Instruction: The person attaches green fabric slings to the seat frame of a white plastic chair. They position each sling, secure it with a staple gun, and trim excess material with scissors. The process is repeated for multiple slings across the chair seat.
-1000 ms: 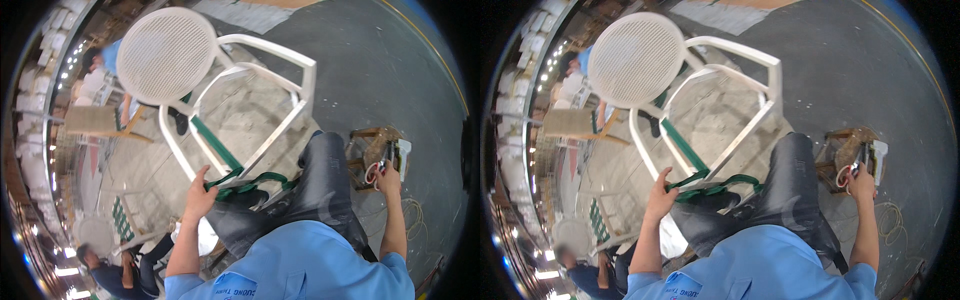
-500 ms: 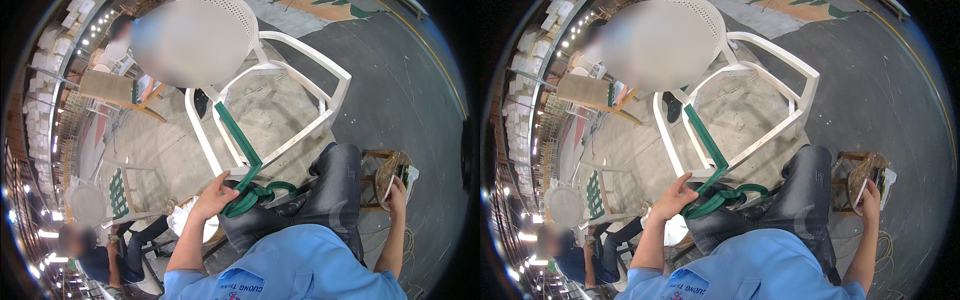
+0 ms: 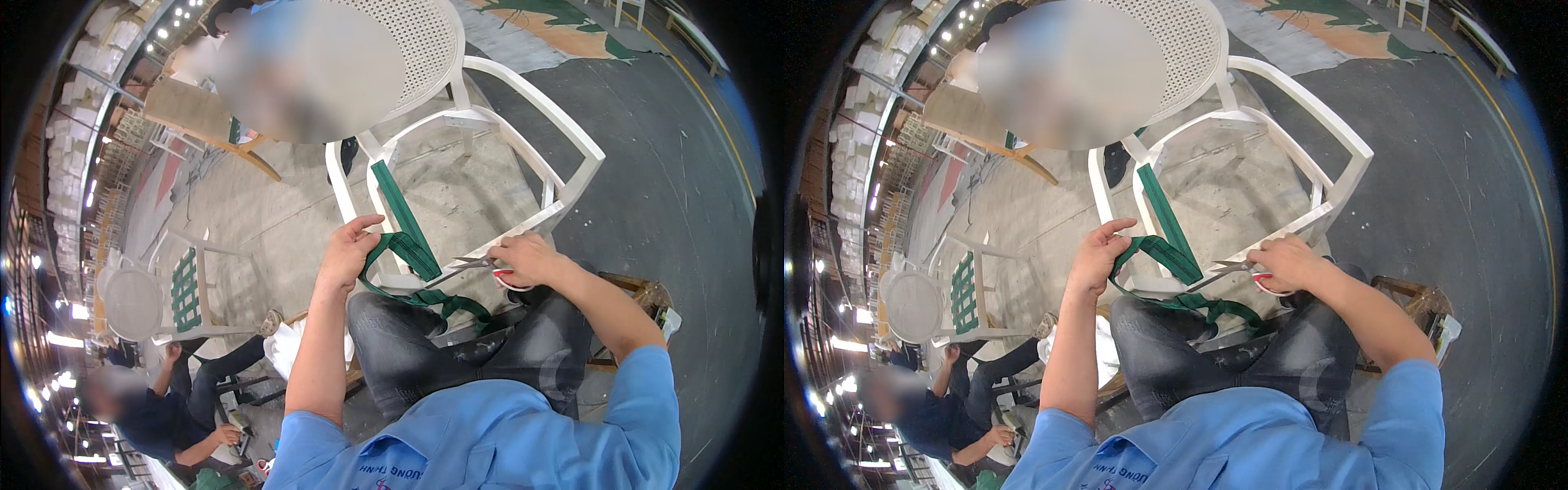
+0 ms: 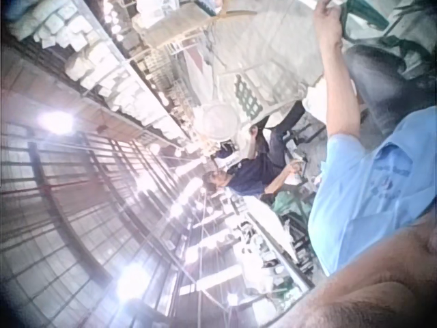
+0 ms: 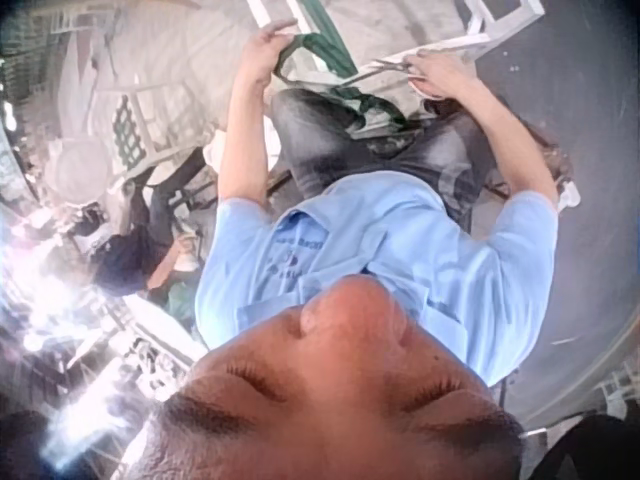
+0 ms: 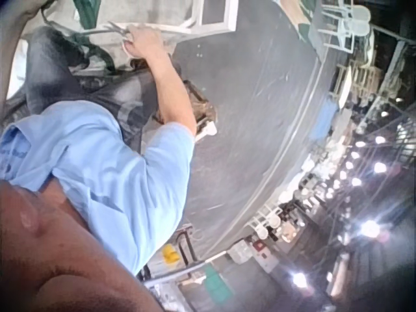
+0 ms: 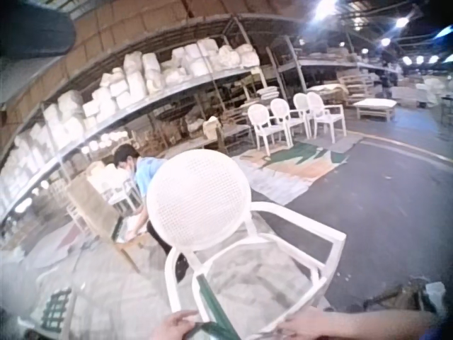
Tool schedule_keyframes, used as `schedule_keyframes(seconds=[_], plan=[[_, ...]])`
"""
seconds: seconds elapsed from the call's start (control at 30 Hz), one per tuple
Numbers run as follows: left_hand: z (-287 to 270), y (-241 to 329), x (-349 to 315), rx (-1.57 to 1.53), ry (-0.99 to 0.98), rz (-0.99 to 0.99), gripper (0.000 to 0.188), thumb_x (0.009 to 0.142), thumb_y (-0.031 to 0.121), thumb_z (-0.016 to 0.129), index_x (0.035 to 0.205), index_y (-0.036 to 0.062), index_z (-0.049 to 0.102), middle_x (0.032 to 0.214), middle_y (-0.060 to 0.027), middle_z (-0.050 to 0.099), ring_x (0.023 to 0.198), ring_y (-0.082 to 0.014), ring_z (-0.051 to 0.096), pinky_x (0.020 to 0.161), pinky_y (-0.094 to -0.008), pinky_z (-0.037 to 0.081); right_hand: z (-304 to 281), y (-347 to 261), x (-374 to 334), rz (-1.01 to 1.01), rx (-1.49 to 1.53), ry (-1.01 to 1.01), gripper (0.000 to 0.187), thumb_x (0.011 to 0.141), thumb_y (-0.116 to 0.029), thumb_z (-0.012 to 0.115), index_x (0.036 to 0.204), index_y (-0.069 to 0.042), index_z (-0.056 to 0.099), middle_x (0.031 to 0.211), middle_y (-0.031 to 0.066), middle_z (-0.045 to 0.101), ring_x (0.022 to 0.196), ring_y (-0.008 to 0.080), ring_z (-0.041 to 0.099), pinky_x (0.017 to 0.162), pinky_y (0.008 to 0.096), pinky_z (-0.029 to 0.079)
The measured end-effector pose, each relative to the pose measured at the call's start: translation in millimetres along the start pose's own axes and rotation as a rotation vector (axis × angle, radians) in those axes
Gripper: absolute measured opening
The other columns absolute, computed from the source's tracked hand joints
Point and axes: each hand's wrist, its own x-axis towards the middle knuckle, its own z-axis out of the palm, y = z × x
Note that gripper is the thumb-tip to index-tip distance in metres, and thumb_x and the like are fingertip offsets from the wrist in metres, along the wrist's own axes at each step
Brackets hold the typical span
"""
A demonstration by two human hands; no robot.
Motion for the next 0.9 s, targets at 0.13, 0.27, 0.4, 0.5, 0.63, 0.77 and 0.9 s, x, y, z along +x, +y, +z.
schedule_keyframes(seconds=[0.13,0.27,0.4,0.5,0.63,0.77,0.9], plan=[[-7.1,-5.9,-2.0,-0.136,0.042,-0.088,0.037,0.098,0.005,0.060,0.134,0.0007,0.062,0.079,-0.0033,0.067,0.050,-0.0058,0.047,0.042,-0.0223,0.035,9.5,8.9,52.1,-0.092,-0.093,-0.187,0.045,0.085,-0.040,0.074,0.123,-0.017,0.066,0.101,0.0113,0.069,0.101,0.0310,0.070,0.088,0.0467,0.050],[-15.3,-14.9,-1.9,-0.325,0.078,-0.128,0.036,0.097,0.005,0.061,0.132,-0.0008,0.062,0.075,-0.0046,0.064,0.041,-0.0061,0.039,0.039,-0.0227,0.029,22.4,13.1,80.2,-0.199,-0.105,-0.244,0.042,0.084,-0.038,0.073,0.120,-0.018,0.066,0.102,0.0096,0.069,0.099,0.0310,0.070,0.088,0.0468,0.050],[-15.7,-13.7,0.6,-0.339,0.077,-0.125,0.035,0.096,0.005,0.061,0.131,-0.0011,0.063,0.074,-0.0033,0.063,0.041,-0.0055,0.039,0.038,-0.0218,0.028,28.4,13.8,99.2,-0.293,-0.109,-0.284,0.039,0.084,-0.037,0.073,0.118,-0.019,0.067,0.101,0.0081,0.070,0.098,0.0307,0.071,0.085,0.0472,0.051],[-16.0,-12.0,2.4,-0.339,0.069,-0.126,0.035,0.097,0.005,0.060,0.131,-0.0012,0.063,0.074,-0.0023,0.062,0.042,-0.0051,0.039,0.038,-0.0216,0.028,27.8,18.5,106.4,-0.358,-0.077,-0.288,0.037,0.084,-0.036,0.072,0.117,-0.018,0.067,0.097,0.0077,0.070,0.096,0.0311,0.071,0.081,0.0471,0.053],[-17.0,-10.8,4.4,-0.325,0.070,-0.121,0.035,0.097,0.005,0.060,0.131,-0.0007,0.063,0.073,-0.0009,0.062,0.042,-0.0042,0.038,0.038,-0.0212,0.027,27.4,22.2,106.9,-0.389,-0.045,-0.317,0.034,0.085,-0.034,0.071,0.114,-0.017,0.066,0.093,0.0072,0.070,0.095,0.0327,0.071,0.077,0.0478,0.054],[-18.9,-10.2,4.8,-0.301,0.052,-0.107,0.036,0.097,0.005,0.060,0.133,0.0003,0.063,0.072,0.0011,0.062,0.045,-0.0026,0.040,0.038,-0.0209,0.028,28.4,15.9,110.3,-0.369,-0.031,-0.301,0.031,0.086,-0.034,0.071,0.111,-0.016,0.067,0.092,0.0079,0.070,0.094,0.0333,0.071,0.077,0.0492,0.054],[-12.6,-5.9,7.1,-0.205,-0.031,-0.045,0.039,0.098,0.003,0.061,0.137,0.0009,0.062,0.078,0.0013,0.067,0.058,-0.0025,0.053,0.051,-0.0196,0.039,36.3,14.0,115.6,-0.397,-0.027,-0.242,0.030,0.086,-0.034,0.069,0.110,-0.016,0.066,0.089,0.0090,0.070,0.090,0.0347,0.071,0.078,0.0498,0.054]])
